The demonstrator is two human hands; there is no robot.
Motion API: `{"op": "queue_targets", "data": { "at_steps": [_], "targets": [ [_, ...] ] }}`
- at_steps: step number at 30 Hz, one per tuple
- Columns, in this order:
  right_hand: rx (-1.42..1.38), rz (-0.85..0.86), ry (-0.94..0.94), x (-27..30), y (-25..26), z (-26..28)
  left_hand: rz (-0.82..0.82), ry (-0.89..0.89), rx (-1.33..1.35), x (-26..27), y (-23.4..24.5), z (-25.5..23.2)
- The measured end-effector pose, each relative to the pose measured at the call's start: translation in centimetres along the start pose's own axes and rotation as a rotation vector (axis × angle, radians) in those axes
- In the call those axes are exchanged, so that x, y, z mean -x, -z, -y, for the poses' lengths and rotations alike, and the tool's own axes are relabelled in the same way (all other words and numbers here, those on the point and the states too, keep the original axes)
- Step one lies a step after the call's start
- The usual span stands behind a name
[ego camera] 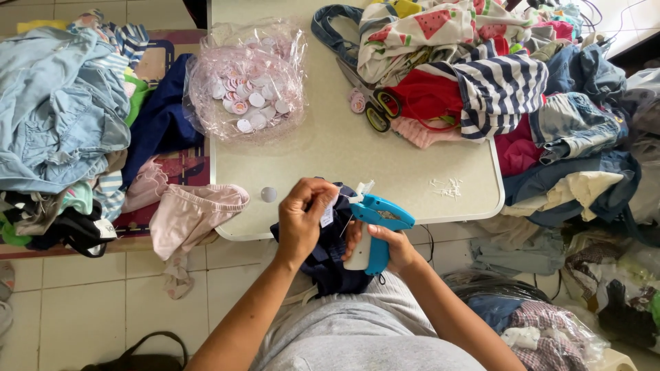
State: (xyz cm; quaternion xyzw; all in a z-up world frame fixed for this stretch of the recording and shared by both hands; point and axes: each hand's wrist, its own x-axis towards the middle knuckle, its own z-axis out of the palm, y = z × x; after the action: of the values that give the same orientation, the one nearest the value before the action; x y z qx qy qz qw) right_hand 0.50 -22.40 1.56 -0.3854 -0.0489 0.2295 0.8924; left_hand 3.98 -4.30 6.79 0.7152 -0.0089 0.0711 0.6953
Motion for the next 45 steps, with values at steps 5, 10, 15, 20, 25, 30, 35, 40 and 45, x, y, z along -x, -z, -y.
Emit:
{"op": "queue_targets", "data": {
  "at_steps": [5,10,15,20,25,30,35,40,45],
  "targets": [
    [-0.004,-0.168,-0.105,1.4,2.7,-1.1,-0.083,0.034,-0.006,-2.3,2.7,-0.3],
    [0.18,-0.573,-0.218,0.4,4.1,1.9,-0.086,0.116,0.024,-2.1,3.2,0.6],
    [1.075,-0.587,-0.155,-0.1,7.0,4.7,-0.127,0.314,0.337,-2.2,2.5,1.6],
    [1.593,-0.546,-0.117,-1.7,8.9,3.9,-0.15,0.369,0.389,-1.7,2.6,1.7],
    [1.783,-0.56,-0.148,-2.2,10.3,2.3,-0.158,0.45,0.46,-0.7,2.4,1.0],
    [1.873,-0.547,-0.132,-2.6,11.7,1.4,-0.088,0.482,0.498,0.8,2.2,4.6],
    [1.936,-0.555,-0.195,-2.3,10.9,2.0,-0.046,0.509,0.523,2.5,1.8,5.2],
    [1.96,-0.505,-0.201,-1.9,6.4,3.2,-0.006,0.504,0.494,3.4,2.6,4.4],
    [1.4,-0.127,0.014,-2.0,-4.3,4.0,0.022,0.489,0.434,4.4,2.7,3.2]
  ]
}}
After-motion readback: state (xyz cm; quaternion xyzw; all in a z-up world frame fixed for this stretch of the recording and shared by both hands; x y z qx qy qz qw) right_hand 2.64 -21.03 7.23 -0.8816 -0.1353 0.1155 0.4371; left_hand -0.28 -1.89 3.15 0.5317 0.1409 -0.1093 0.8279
